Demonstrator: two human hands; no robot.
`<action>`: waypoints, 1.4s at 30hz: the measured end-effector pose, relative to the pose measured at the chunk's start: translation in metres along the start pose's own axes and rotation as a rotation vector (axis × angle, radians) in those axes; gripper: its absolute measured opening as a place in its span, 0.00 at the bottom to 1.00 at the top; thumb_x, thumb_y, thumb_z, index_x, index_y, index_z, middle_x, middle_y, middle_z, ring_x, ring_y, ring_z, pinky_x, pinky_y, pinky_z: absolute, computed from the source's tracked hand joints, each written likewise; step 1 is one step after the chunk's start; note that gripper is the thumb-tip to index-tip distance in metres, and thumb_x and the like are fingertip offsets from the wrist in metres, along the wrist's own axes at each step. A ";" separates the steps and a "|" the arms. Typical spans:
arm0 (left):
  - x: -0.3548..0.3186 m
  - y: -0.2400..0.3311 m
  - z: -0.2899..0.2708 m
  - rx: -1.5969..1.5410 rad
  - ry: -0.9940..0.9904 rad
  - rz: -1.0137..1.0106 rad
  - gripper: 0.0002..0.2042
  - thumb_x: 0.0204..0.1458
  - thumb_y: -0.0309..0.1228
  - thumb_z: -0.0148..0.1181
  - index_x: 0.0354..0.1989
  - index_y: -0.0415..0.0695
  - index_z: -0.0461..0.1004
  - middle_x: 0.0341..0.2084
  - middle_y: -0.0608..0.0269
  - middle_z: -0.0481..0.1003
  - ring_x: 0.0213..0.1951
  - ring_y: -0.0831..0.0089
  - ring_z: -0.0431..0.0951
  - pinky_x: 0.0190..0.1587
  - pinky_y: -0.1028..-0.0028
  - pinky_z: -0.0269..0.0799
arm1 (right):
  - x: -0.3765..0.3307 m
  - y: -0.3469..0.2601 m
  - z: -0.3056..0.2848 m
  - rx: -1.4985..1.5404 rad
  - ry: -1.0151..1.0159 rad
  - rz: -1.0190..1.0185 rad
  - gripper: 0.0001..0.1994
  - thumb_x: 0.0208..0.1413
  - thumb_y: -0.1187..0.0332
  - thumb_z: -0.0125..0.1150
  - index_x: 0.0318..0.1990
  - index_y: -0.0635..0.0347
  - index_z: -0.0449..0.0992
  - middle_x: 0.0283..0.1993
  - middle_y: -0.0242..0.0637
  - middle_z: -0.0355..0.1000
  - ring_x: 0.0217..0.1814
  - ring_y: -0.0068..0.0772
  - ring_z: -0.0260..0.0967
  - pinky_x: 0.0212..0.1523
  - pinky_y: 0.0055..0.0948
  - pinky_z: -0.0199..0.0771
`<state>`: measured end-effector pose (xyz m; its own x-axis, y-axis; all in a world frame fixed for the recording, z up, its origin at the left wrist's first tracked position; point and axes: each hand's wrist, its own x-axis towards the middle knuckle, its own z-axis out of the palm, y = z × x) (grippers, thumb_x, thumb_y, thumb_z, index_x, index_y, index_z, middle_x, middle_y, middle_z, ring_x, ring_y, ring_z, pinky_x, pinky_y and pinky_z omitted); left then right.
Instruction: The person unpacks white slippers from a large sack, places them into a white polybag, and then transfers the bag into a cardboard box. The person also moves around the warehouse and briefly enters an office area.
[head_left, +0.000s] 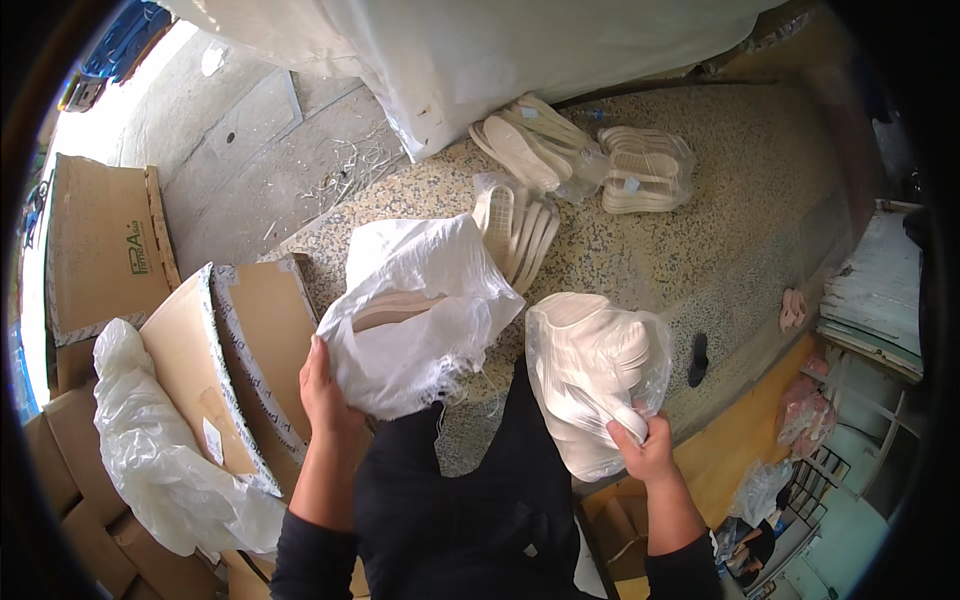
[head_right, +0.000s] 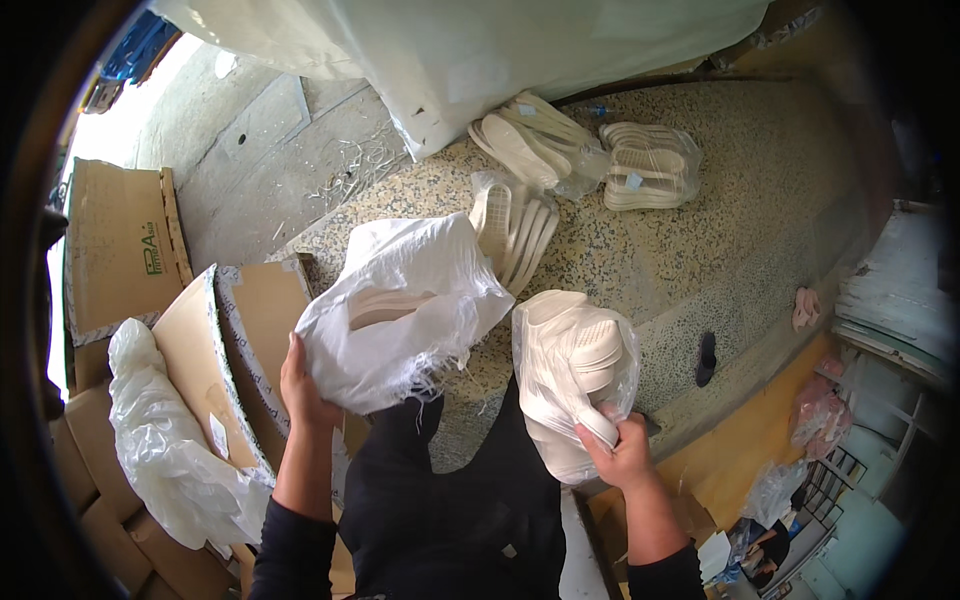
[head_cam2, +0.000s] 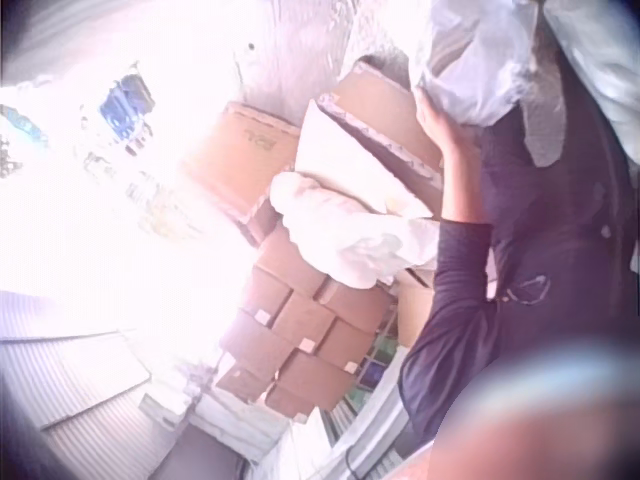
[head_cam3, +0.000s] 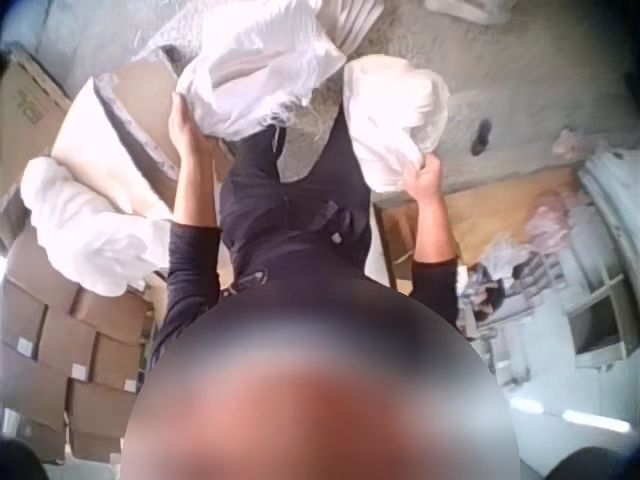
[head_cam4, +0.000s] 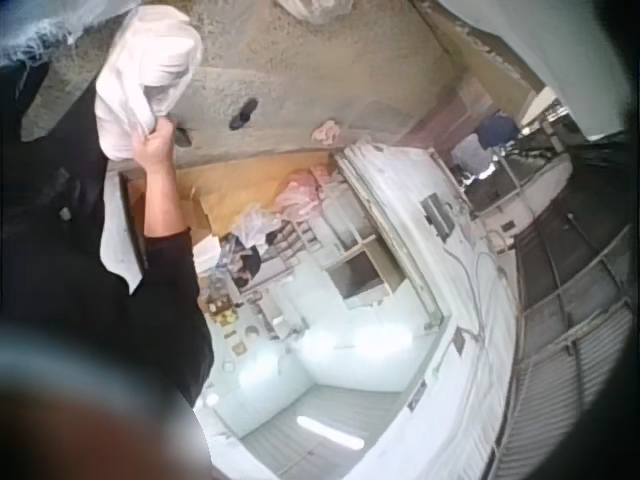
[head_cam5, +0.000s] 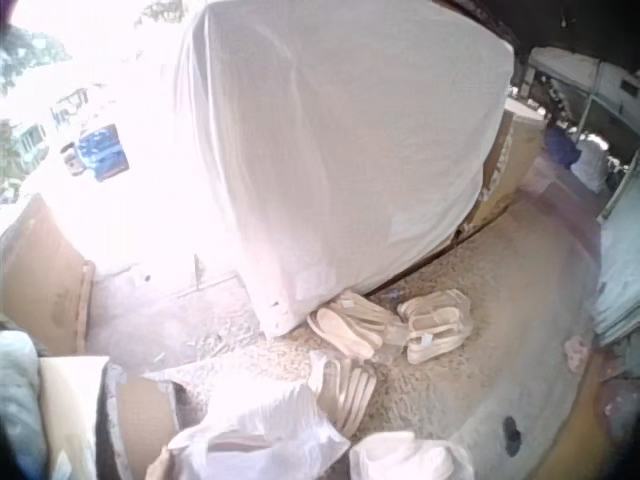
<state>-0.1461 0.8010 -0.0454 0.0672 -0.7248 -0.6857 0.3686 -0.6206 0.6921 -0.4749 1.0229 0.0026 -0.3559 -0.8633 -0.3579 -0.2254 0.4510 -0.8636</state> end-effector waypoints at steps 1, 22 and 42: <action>0.008 0.014 0.002 -0.049 -0.077 -0.023 0.23 0.62 0.47 0.51 0.53 0.37 0.69 0.46 0.52 0.75 0.45 0.58 0.78 0.47 0.56 0.76 | -0.013 -0.036 0.003 -0.006 0.012 -0.057 0.08 0.51 0.71 0.66 0.35 0.67 0.78 0.28 0.43 0.77 0.29 0.35 0.76 0.32 0.31 0.72; -0.078 -0.056 -0.199 0.030 -0.173 -0.093 0.20 0.63 0.32 0.52 0.59 0.33 0.67 0.49 0.62 0.75 0.50 0.76 0.72 0.55 0.75 0.64 | 0.067 -0.216 0.291 0.548 0.139 0.148 0.16 0.60 0.69 0.58 0.50 0.72 0.73 0.47 0.43 0.74 0.46 0.29 0.72 0.47 0.27 0.70; 0.016 0.052 -0.150 0.248 -0.193 0.102 0.18 0.63 0.39 0.52 0.46 0.34 0.78 0.33 0.64 0.79 0.33 0.80 0.73 0.38 0.76 0.69 | 0.032 -0.159 0.274 0.971 0.467 0.269 0.20 0.64 0.66 0.51 0.59 0.70 0.64 0.58 0.47 0.67 0.59 0.44 0.68 0.57 0.43 0.71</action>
<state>0.0127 0.8020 -0.0544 -0.0939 -0.8156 -0.5710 0.1304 -0.5786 0.8051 -0.2016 0.8614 0.0309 -0.6390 -0.5015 -0.5833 0.6444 0.0652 -0.7619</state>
